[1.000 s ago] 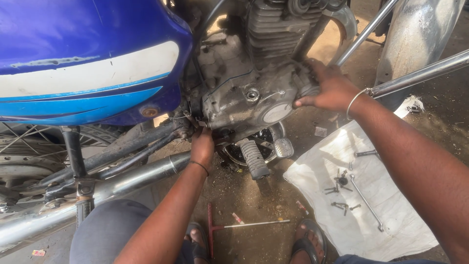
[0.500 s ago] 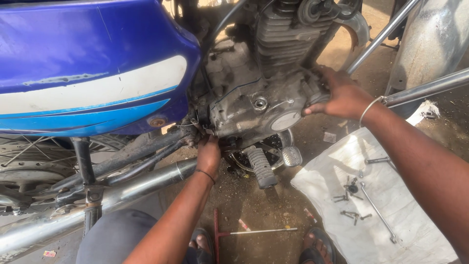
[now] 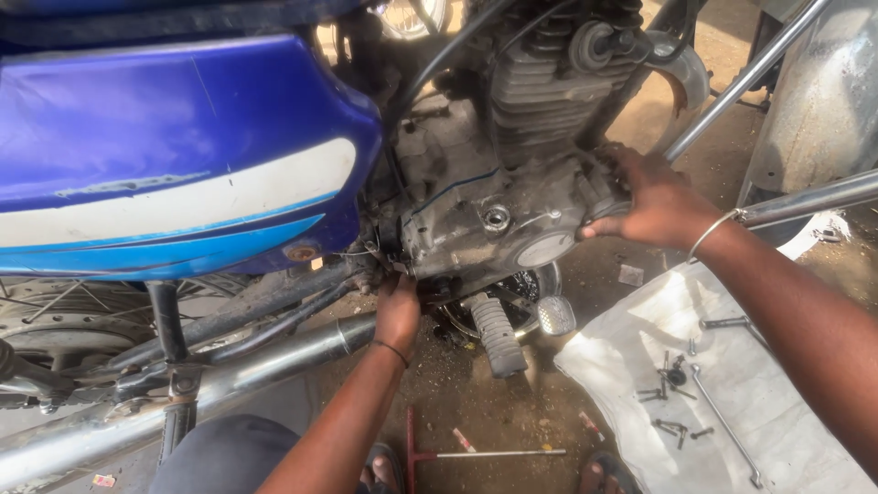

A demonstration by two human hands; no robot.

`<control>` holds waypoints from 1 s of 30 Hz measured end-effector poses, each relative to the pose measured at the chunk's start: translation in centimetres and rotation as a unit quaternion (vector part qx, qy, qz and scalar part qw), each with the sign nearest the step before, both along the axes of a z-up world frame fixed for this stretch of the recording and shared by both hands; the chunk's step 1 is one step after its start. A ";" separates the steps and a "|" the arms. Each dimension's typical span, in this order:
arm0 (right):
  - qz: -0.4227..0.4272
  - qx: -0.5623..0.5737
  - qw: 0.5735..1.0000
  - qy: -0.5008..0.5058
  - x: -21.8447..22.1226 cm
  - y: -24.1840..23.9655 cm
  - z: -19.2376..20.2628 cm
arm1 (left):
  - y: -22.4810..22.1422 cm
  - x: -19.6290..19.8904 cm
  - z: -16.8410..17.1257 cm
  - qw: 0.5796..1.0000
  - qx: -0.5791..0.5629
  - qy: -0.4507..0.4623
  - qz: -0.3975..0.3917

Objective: The person works on a motorcycle engine with the side cover removed. They remove the clutch cover by hand, set it on a cloth on the ground, then manipulate the clutch assembly and kick starter parts inside the engine case, with used engine oil draining into a metal pan below.

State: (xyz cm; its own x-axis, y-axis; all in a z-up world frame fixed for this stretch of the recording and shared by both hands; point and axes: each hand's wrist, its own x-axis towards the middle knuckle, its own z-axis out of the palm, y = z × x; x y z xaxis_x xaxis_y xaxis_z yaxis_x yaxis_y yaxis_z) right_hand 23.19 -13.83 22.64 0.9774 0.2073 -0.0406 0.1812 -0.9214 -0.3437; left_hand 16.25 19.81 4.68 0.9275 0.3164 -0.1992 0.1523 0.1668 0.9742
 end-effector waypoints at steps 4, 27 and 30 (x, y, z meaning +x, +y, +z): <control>0.001 0.001 1.000 0.014 0.2 -0.1 -0.2 | -0.4 -0.6 1.1 0.999 0.035 0.039 0.005; -0.031 -0.045 0.998 0.037 -0.7 1.2 1.0 | 0.0 -1.1 -1.0 0.997 0.029 -0.047 -0.045; -0.036 -0.030 0.998 0.031 -0.4 0.8 0.5 | -0.7 -1.1 -0.1 0.990 0.078 -0.077 -0.090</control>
State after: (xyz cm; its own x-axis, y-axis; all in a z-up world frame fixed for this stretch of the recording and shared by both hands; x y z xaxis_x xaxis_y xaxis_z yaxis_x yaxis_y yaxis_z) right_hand 22.76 -13.05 23.12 0.9849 0.1329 -0.1110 0.0949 -0.9507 -0.2954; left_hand 15.17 19.11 4.54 0.9873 0.1583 -0.0125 0.0133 -0.0037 0.9999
